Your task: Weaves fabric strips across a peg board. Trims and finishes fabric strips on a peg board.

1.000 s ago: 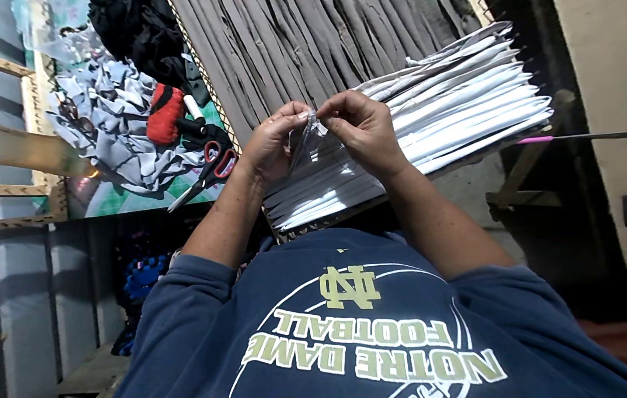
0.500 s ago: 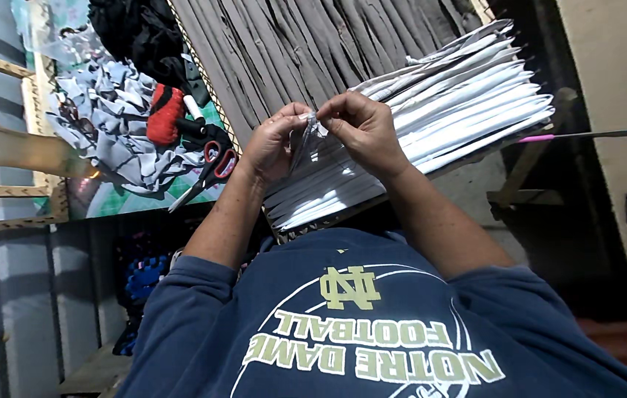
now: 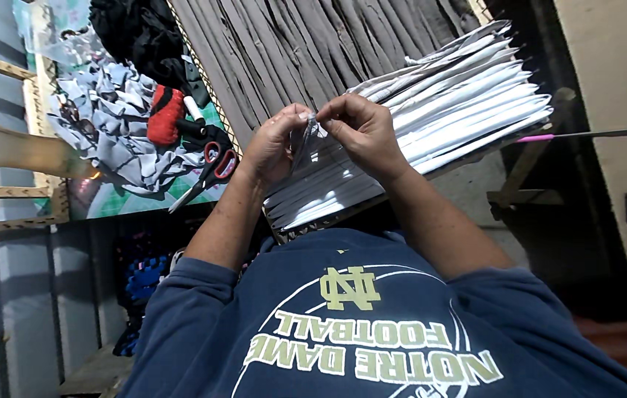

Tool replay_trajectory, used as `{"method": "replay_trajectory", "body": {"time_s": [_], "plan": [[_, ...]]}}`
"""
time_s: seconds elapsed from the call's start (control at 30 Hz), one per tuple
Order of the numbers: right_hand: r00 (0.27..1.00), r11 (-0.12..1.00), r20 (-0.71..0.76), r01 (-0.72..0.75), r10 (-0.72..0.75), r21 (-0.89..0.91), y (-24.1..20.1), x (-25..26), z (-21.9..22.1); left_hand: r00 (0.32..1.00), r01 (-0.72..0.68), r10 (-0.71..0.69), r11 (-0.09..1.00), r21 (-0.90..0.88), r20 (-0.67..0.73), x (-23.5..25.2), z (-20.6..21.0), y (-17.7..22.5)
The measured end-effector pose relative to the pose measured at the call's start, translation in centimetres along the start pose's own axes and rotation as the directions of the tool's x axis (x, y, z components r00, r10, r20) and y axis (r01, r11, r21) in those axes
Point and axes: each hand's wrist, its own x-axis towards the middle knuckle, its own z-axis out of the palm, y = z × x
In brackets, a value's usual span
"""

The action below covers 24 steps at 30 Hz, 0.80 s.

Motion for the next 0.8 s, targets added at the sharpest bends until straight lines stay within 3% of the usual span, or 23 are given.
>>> {"method": "replay_trajectory", "body": {"time_s": [0.3, 0.6, 0.8], "plan": [[1.000, 0.998, -0.015, 0.009, -0.010, -0.064, -0.1, 0.1, 0.0, 0.999, -0.008, 0.011, 0.999, -0.044, 0.049, 0.1, -0.3, -0.3], [0.999, 0.999, -0.045, 0.023, -0.025, -0.039, -0.4, 0.4, 0.7, 0.991, -0.124, 0.125, 0.992, 0.028, -0.037, 0.3, 0.8, -0.7], [0.966, 0.920, -0.053, 0.225, -0.254, -0.321, 0.2, 0.6, 1.8, 0.952, -0.289, 0.306, 0.882, 0.372, 0.012, 0.2, 0.1, -0.8]]}}
